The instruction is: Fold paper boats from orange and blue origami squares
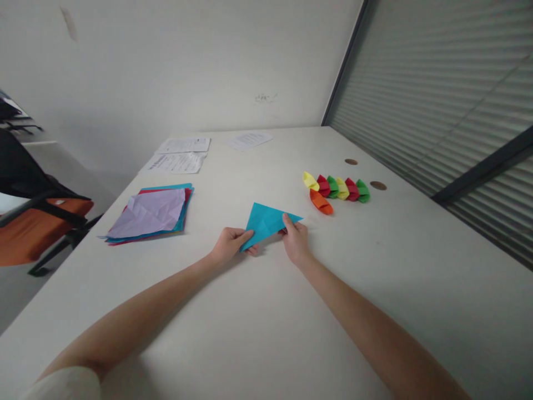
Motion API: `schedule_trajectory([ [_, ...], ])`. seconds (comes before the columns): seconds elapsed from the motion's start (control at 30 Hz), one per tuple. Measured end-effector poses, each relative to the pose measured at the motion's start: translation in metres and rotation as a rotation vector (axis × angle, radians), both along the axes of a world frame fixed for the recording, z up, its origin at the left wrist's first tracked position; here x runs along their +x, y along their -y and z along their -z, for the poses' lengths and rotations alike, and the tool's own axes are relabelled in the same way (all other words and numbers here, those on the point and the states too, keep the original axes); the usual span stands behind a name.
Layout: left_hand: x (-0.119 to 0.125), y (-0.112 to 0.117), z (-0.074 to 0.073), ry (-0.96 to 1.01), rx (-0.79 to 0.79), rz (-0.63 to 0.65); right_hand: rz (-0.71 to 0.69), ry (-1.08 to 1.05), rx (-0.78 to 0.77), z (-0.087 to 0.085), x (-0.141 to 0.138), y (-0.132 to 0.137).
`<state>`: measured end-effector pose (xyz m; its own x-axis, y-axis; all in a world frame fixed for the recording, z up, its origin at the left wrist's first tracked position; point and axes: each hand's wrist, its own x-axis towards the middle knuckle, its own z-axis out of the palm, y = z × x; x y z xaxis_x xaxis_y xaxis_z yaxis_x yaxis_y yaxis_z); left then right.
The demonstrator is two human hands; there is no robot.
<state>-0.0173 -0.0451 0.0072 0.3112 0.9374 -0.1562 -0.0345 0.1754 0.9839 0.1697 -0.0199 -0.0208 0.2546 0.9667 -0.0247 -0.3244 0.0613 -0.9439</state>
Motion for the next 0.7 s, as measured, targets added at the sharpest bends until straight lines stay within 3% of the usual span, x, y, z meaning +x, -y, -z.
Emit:
schedule_trajectory([
  [0.5, -0.003, -0.002, 0.006, -0.04, 0.012, -0.014, 0.202, -0.073, -0.002, -0.007, 0.007, -0.007],
  [0.6, -0.005, -0.005, 0.005, -0.034, 0.074, -0.121, 0.211, -0.057, -0.01, -0.009, 0.008, -0.007],
  [0.7, -0.007, -0.008, 0.004, 0.005, 0.142, -0.267, 0.122, 0.008, -0.045, -0.011, 0.009, -0.004],
])
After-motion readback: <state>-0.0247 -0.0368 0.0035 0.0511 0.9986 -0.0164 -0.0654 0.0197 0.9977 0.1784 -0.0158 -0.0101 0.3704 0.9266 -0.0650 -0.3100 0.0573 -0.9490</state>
